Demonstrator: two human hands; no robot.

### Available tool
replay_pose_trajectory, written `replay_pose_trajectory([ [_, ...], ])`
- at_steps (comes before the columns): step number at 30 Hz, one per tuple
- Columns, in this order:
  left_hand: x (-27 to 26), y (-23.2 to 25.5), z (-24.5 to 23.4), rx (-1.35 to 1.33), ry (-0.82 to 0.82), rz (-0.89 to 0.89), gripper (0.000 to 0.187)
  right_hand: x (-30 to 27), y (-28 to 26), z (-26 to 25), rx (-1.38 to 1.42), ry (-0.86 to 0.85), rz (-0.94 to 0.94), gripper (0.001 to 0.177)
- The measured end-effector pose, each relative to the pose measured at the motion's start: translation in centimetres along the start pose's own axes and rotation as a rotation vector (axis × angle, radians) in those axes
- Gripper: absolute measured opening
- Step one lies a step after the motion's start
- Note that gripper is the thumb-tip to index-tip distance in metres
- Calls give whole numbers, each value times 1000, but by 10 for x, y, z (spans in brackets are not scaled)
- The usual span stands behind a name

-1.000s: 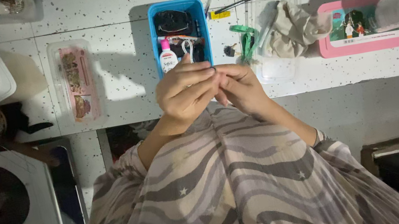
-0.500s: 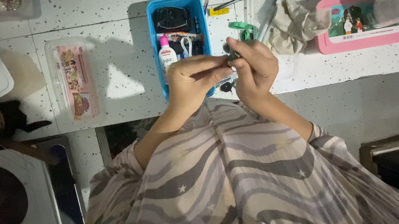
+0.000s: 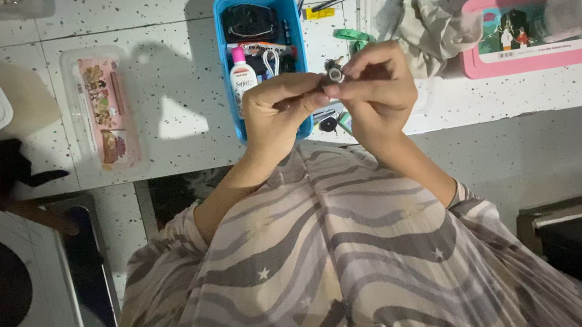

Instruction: The person sorts small items from a blue plastic container, including a measuring tape, pens, and a bottle, then wipes the container's lid with a cloth and places it back on top.

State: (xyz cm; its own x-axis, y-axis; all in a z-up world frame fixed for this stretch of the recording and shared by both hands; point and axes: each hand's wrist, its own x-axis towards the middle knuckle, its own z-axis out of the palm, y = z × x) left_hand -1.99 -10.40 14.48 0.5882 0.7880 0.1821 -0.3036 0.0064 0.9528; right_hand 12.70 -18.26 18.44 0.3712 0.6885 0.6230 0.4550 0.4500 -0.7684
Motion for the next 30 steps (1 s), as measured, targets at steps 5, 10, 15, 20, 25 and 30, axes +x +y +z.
replay_pose_trajectory([
  [5, 0, 4, 4, -49, 9, 63, 15, 5, -4, 1, 77, -47, 9, 19],
  [10, 0, 6, 6, 33, 42, 106, 17, -2, -5, -1, 7, 28, -48, 11],
  [15, 3, 12, -2, 240, 26, 401, 25, -10, 3, -9, 52, -99, 74, 26],
  [20, -10, 8, -1, 25, 111, 290, 36, -29, 16, 1, 624, -212, 576, 26],
  [25, -13, 4, 1, 179, 79, 284, 45, -68, 31, 11, 1104, -293, 1106, 34],
  [30, -10, 10, -8, 425, -171, 293, 61, -91, 51, 19, 1285, -227, 1092, 45],
])
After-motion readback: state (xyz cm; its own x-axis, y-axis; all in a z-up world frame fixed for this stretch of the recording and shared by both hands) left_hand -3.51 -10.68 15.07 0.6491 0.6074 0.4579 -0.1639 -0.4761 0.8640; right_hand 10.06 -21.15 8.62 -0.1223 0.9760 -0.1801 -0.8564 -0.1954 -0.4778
